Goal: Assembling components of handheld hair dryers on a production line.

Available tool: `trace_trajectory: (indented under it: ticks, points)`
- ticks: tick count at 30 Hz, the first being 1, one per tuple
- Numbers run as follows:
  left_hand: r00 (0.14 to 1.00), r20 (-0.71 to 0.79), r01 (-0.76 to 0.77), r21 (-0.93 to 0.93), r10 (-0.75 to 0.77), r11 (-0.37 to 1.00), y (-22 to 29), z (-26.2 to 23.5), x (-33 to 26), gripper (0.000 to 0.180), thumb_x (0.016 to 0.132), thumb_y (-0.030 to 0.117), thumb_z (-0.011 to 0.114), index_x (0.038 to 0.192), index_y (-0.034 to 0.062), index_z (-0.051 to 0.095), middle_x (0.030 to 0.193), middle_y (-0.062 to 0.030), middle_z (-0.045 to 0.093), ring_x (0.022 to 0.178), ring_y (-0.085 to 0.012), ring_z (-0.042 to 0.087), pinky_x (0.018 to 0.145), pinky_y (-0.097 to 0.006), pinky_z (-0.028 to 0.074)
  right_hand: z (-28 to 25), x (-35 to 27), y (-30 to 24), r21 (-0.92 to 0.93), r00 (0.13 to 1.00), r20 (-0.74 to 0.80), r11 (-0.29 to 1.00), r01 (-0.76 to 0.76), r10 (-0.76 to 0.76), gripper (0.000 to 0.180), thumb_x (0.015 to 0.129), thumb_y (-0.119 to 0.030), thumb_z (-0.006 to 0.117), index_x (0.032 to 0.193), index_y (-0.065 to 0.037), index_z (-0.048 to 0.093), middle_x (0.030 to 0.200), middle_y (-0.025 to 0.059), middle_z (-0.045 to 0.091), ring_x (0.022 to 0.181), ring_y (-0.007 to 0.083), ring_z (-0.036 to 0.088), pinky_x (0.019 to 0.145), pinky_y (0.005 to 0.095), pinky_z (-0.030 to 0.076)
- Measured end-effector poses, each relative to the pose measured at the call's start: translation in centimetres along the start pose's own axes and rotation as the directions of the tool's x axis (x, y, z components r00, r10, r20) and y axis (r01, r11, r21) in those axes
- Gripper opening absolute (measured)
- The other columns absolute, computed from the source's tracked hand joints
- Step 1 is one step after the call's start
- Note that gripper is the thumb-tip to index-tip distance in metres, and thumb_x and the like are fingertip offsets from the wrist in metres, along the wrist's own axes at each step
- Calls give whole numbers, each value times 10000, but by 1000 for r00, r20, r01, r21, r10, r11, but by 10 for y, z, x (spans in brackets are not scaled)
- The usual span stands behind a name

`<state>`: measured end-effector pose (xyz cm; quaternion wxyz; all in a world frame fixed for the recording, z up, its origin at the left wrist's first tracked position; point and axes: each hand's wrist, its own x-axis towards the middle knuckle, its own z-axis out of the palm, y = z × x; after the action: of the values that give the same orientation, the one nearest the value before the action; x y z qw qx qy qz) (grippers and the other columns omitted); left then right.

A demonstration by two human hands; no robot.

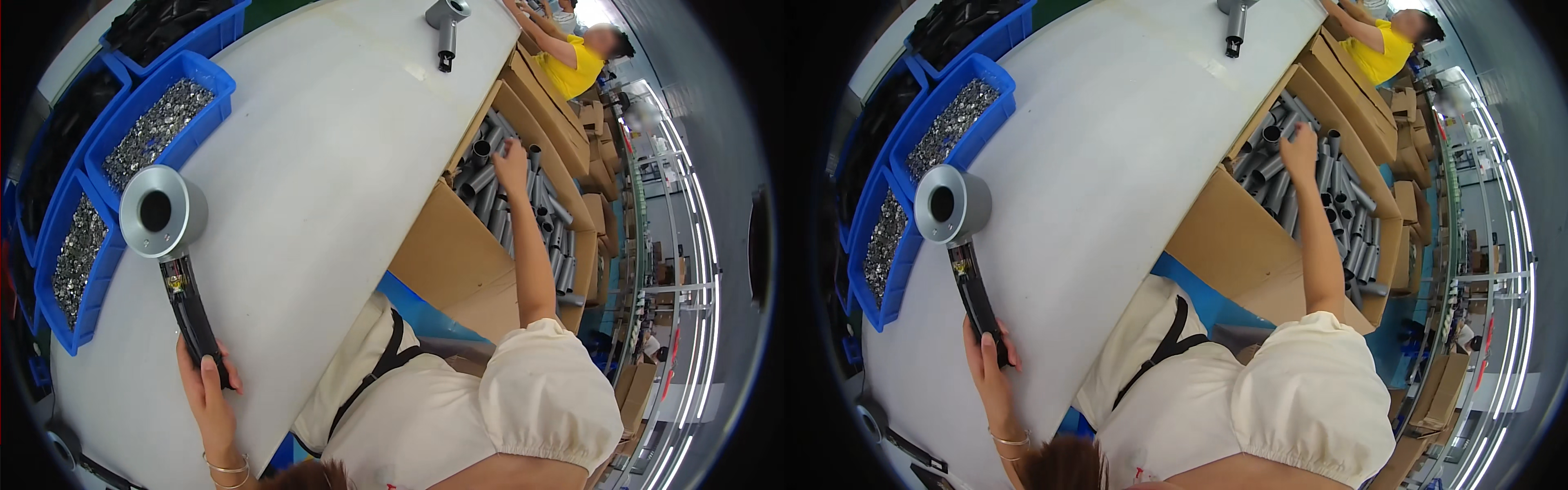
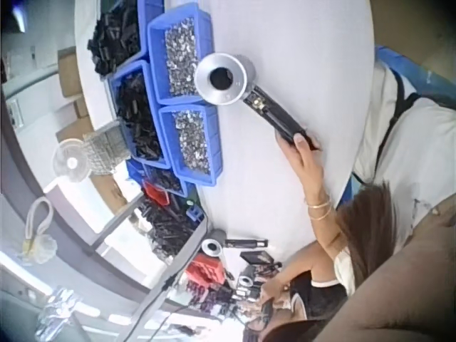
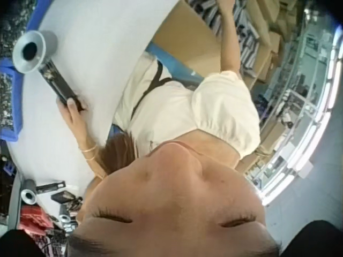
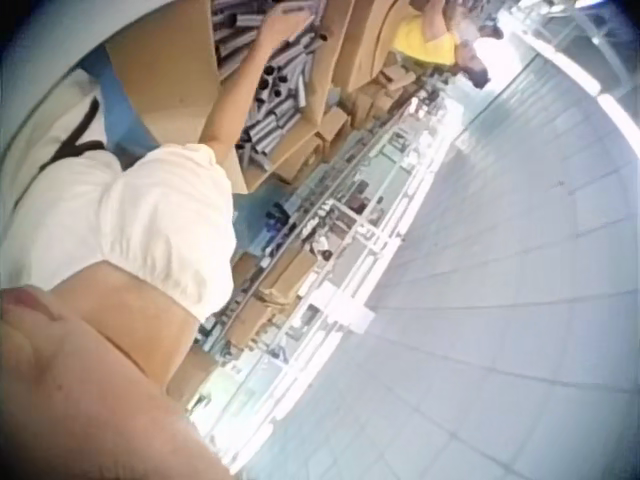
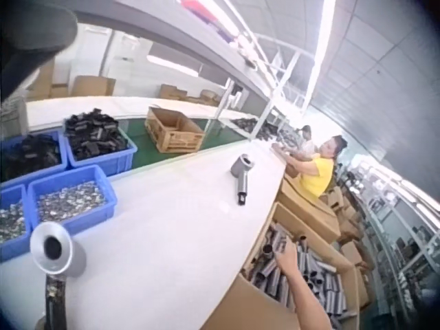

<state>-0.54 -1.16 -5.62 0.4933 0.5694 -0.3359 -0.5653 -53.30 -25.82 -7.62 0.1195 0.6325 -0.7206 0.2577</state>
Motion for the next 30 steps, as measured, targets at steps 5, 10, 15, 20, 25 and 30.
trace_trajectory:
  ticks: [5,10,15,20,25,30]
  points:
    - [1000,19,0,-9,0,1000,11,-2,5,510,942,208,511,1357,-7,306,944,-87,539,637,-135,558,589,-267,483,30,-15,79,170,898,349,924,-343,269,604,685,-159,726,1242,-18,538,1217,205,565,1110,372,548,939,420,449]
    - [926,376,111,-154,-45,982,21,-15,43,792,769,161,721,1378,-2,243,895,-155,621,843,-262,665,817,-402,528,64,-4,97,-39,976,218,999,-16,24,660,759,-376,727,1239,42,552,1256,240,565,1186,386,524,1004,423,408]
    - [828,550,144,-390,105,910,41,3,50,741,779,95,706,1361,19,254,932,-165,629,881,-263,660,857,-420,512,-27,14,0,457,964,-225,889,-25,143,435,903,-322,655,1083,47,511,847,138,655,775,222,616,752,321,490]
    - [873,356,-166,-428,334,889,81,12,37,638,750,106,719,1251,47,330,929,-177,615,960,-340,627,858,-462,506,-64,-52,-228,823,826,372,561,-83,-424,286,897,-162,568,1152,-39,529,706,30,547,570,113,483,525,271,407]
    - [850,-13,-523,-144,527,840,104,-2,32,608,740,91,729,1216,67,351,1053,-129,556,1146,-296,530,925,-446,466,-87,-119,-354,926,200,376,374,-52,-905,551,837,-177,655,1274,-14,363,829,174,619,692,341,649,618,382,488]
    - [818,-49,-570,62,573,819,101,-17,20,784,825,161,676,1415,16,180,1274,-154,398,1178,-224,408,1032,-373,321,-91,-136,-421,944,393,325,322,-77,-860,494,847,-155,642,1238,-11,375,784,168,621,667,331,645,600,365,487]
